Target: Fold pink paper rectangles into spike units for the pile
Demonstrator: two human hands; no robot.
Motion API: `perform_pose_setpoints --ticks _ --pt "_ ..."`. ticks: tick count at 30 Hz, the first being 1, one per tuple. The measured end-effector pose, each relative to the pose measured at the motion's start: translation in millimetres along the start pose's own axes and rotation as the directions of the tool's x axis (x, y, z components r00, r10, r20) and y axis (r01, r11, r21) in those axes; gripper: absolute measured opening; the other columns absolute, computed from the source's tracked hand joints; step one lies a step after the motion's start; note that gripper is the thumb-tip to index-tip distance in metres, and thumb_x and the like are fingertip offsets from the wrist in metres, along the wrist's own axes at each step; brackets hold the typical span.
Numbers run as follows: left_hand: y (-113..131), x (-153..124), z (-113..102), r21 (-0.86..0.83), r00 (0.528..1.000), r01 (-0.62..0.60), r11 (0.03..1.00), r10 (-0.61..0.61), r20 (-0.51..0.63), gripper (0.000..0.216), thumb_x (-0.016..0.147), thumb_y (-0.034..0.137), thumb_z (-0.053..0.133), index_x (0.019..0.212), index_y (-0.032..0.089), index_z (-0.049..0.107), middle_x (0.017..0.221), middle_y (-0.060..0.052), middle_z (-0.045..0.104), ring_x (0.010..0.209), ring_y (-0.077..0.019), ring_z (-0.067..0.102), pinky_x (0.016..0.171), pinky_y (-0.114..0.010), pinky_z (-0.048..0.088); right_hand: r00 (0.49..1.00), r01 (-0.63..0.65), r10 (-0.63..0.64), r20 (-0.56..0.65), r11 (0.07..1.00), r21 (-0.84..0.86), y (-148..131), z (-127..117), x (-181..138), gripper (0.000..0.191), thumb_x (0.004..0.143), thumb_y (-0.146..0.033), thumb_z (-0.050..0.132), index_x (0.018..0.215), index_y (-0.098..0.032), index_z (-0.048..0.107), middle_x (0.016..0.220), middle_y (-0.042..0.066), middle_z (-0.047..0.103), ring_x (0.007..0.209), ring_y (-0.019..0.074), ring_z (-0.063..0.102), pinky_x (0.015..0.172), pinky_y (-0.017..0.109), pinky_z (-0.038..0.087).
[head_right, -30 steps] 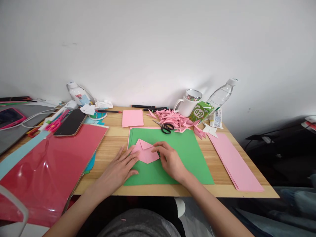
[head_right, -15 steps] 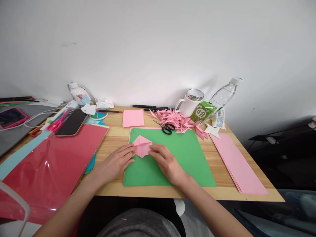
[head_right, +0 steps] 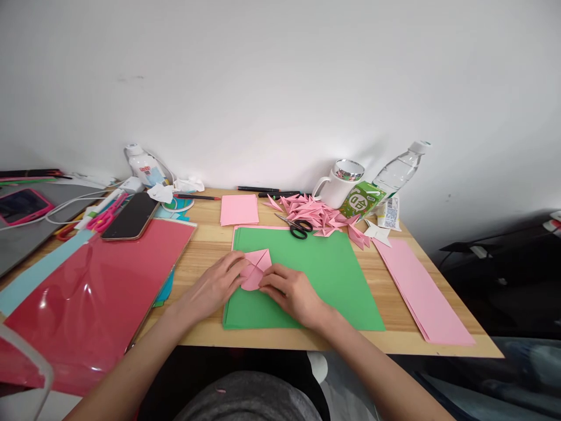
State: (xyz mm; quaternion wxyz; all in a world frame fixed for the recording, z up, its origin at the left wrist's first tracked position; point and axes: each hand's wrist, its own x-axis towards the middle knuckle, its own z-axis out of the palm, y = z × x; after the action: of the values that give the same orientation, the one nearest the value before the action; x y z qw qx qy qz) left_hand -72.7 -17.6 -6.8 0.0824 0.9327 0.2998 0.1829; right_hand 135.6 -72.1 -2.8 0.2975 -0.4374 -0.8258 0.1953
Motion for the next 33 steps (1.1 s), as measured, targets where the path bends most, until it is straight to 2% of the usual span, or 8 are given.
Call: perform_pose_setpoints --ticks 5,11,18,25,33 --pt "-3 0 3 -0.054 0.998 -0.046 0.997 0.044 -0.04 0.03 0.093 0.022 0.036 0.116 0.015 0.053 0.124 -0.011 0.057 0.118 -0.0206 0.05 0.099 -0.04 0.044 0.966 -0.252 0.258 -0.021 0.955 0.154 7 4 13 0.014 0.085 -0.025 0.053 0.076 -0.017 0.059 0.092 0.006 0.059 0.067 0.0108 0.055 0.06 0.024 0.046" --pt "-3 2 3 -0.21 0.998 0.033 0.977 -0.042 -0.038 0.024 0.091 0.022 0.041 0.105 0.018 0.061 0.122 -0.008 0.059 0.115 -0.0182 0.053 0.097 -0.036 0.046 0.915 -0.404 0.401 0.046 0.909 0.101 12 5 28 0.012 0.078 -0.022 0.058 0.068 -0.016 0.06 0.074 0.001 0.056 0.062 0.0106 0.052 0.058 0.024 0.042" --pt "-2 -3 6 -0.239 0.996 0.083 0.967 -0.085 0.0 0.031 0.089 0.022 0.045 0.118 0.016 0.055 0.133 -0.01 0.051 0.127 -0.0191 0.042 0.107 -0.042 0.035 0.906 -0.418 0.414 0.085 0.908 0.038 15 5 35 0.005 0.075 -0.018 0.062 0.07 -0.016 0.062 0.083 0.002 0.057 0.058 0.0089 0.052 0.059 0.024 0.043" --pt "1 -3 10 -0.258 0.991 0.129 0.957 -0.13 0.012 0.031 0.093 0.023 0.039 0.117 0.015 0.056 0.132 -0.009 0.052 0.127 -0.0176 0.042 0.109 -0.043 0.032 0.89 -0.422 0.424 0.165 0.905 -0.048 16 0 42 0.012 0.076 -0.016 0.061 0.064 -0.016 0.06 0.078 0.001 0.057 0.06 0.0099 0.051 0.059 0.024 0.04" --pt "5 -3 19 -0.254 0.985 0.15 0.956 -0.166 -0.045 0.03 0.086 0.025 0.053 0.114 0.015 0.055 0.129 -0.01 0.054 0.126 -0.0207 0.044 0.108 -0.046 0.033 0.894 -0.417 0.405 0.19 0.909 0.025 21 -3 44 0.014 0.076 -0.018 0.061 0.062 -0.016 0.058 0.072 -0.001 0.052 0.061 0.0099 0.05 0.06 0.023 0.039"
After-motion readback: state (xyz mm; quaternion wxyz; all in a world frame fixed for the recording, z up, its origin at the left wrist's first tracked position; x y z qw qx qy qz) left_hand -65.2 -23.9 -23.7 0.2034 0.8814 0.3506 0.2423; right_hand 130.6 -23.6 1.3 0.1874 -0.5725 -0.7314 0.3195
